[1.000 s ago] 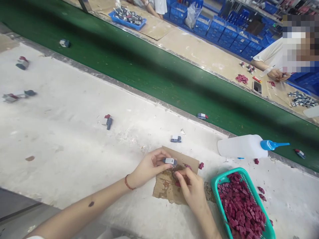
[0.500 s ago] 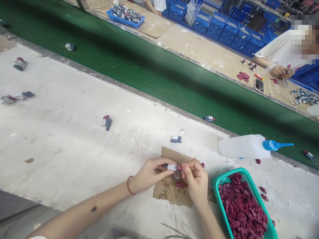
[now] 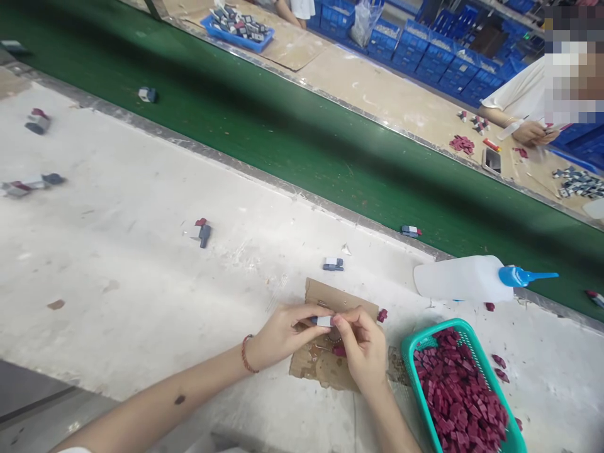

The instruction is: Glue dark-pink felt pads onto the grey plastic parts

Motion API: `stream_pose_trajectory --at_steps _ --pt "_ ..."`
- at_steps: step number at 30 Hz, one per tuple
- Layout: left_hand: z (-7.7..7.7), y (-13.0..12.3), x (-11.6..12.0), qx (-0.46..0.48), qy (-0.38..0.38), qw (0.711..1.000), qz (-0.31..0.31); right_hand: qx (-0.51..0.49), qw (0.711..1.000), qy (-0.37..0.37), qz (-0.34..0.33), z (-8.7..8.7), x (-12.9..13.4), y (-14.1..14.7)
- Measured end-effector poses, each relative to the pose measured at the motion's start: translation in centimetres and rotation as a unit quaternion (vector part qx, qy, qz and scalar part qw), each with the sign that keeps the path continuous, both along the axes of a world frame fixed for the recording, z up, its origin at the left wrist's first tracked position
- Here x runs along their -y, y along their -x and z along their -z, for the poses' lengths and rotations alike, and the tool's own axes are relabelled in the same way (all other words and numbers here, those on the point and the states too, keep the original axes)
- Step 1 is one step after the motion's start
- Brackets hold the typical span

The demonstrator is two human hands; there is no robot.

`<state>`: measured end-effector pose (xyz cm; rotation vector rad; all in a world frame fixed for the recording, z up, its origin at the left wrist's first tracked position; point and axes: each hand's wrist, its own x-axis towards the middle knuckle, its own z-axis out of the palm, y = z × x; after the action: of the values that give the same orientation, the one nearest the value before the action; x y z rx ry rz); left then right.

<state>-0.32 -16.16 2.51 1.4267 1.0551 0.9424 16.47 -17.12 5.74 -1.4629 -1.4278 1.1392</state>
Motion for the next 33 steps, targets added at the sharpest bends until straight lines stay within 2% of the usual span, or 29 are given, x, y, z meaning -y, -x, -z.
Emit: stream_pose_trajectory --at_steps 6,9,12,15,16,18,19,22,24,27,30,33 --pt "0.1 0.1 0.2 -0.039 -0.003 0.999 0.014 0.002 1.000 0.003 -0.008 -0.1 0.0 0.3" --pt "-1.1 0.0 -0.1 -0.039 0.002 0.999 0.030 0.037 0.999 -0.014 -0.025 -1.0 0.4 -0.2" --pt "-2.8 0.2 -2.0 -0.038 -0.046 0.998 0.007 0.124 0.990 -0.061 -0.007 -2.8 1.4 -2.8" --pt "-3.7 0.5 -6.2 -0.041 -0.045 0.997 -0.044 0.284 0.950 -0.115 0.052 -4.4 2.6 -7.5" --pt "-3.7 0.5 -8.0 -0.049 -0.035 0.996 -0.063 0.341 0.931 -0.105 0.075 -4.6 2.9 -9.1" --pt "-3.3 0.4 -12.2 -0.065 -0.054 0.992 -0.096 0.421 0.902 -0.067 0.062 -4.5 3.5 -11.9" --pt "-3.0 0.2 -14.2 -0.081 -0.058 0.989 -0.110 0.437 0.897 -0.051 0.050 -4.2 3.6 -12.7" --pt "-2.2 -0.7 -19.3 -0.137 -0.061 0.981 -0.125 0.438 0.898 -0.013 0.034 -2.9 3.7 -13.2" --pt "-2.0 -1.3 -21.3 -0.151 -0.084 0.978 -0.113 0.437 0.899 0.008 0.028 -2.3 3.5 -12.5" --pt "-1.9 -1.6 -21.7 -0.163 -0.121 0.973 -0.106 0.432 0.901 0.020 0.034 -2.2 3.2 -11.7" --pt "-1.6 -1.3 -19.9 -0.201 -0.169 0.960 -0.096 0.392 0.919 0.016 0.038 -2.5 3.2 -11.8" --pt "-1.3 -0.7 -16.6 -0.267 -0.251 0.930 0.021 0.356 0.933 0.019 0.039 -2.5 3.2 -12.2"
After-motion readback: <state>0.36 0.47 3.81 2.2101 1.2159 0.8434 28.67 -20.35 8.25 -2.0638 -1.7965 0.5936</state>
